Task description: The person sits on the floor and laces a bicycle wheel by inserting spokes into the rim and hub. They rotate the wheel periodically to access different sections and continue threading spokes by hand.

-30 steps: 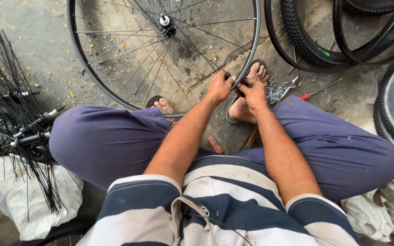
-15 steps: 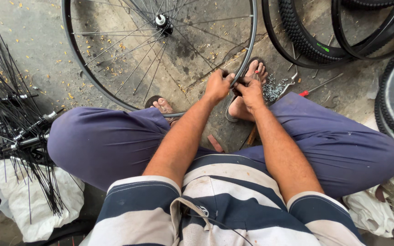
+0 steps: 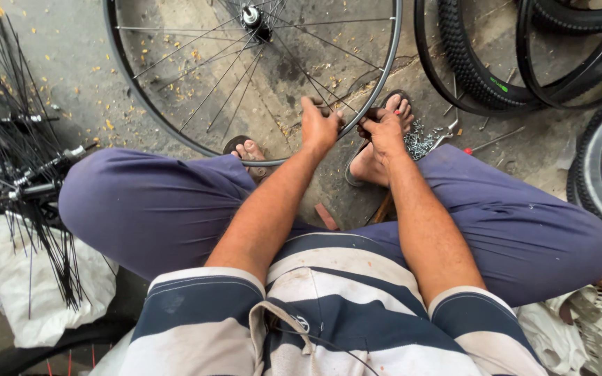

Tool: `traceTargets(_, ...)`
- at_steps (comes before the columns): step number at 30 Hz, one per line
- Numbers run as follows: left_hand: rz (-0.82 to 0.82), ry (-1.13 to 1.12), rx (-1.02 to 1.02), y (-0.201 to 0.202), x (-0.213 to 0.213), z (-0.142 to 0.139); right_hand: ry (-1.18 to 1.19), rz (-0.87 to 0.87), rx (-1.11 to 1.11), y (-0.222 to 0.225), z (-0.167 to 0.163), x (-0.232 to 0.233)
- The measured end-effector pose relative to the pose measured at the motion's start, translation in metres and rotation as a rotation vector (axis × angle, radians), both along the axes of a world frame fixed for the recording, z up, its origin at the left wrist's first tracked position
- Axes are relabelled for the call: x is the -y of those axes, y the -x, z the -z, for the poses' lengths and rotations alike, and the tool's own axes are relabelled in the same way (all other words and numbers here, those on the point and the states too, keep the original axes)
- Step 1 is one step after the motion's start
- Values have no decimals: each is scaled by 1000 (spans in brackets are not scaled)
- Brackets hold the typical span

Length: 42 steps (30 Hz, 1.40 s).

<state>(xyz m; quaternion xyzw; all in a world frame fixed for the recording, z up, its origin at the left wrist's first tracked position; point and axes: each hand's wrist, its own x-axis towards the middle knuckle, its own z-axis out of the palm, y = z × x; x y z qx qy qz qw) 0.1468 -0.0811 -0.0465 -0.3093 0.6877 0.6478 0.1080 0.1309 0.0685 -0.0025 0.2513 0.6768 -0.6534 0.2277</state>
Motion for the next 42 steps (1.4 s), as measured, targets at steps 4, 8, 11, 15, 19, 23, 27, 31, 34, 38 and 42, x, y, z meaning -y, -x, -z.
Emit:
traceTargets(4,145,111,-14,-5,2,6,-68,-57,-40,-5,0,3)
traceTargets(8,119,159,-77,-10,-2,9,-63,-16,-59,-6,4,2)
traceTargets(11,237,239,-89,-13,5,10,-89,-49,-103,-2,6,-5)
traceTargets(15,431,238,-31,-19,21,11,-113,47,-195,9,6,-17)
traceTargets(19,421,118,-62,-22,17,14,-88,196,-200,12,6,-20)
traceTargets(23,312,44,-61,-11,-8,20,-162,95,-236,-5,9,-30)
traceTargets(27,208,-94,-47,6,-30,27,-167,35,-196,-18,18,-35)
traceTargets(31,136,-182,-82,16,-31,31,-149,60,-244,-15,25,-31)
traceTargets(34,111,-173,-94,18,-26,31,-105,113,-282,-6,30,-25)
traceTargets(38,108,-210,-55,18,-18,23,-17,171,-285,-1,38,-24)
traceTargets(42,133,-189,-10,19,-12,15,-3,139,-276,-3,42,-24)
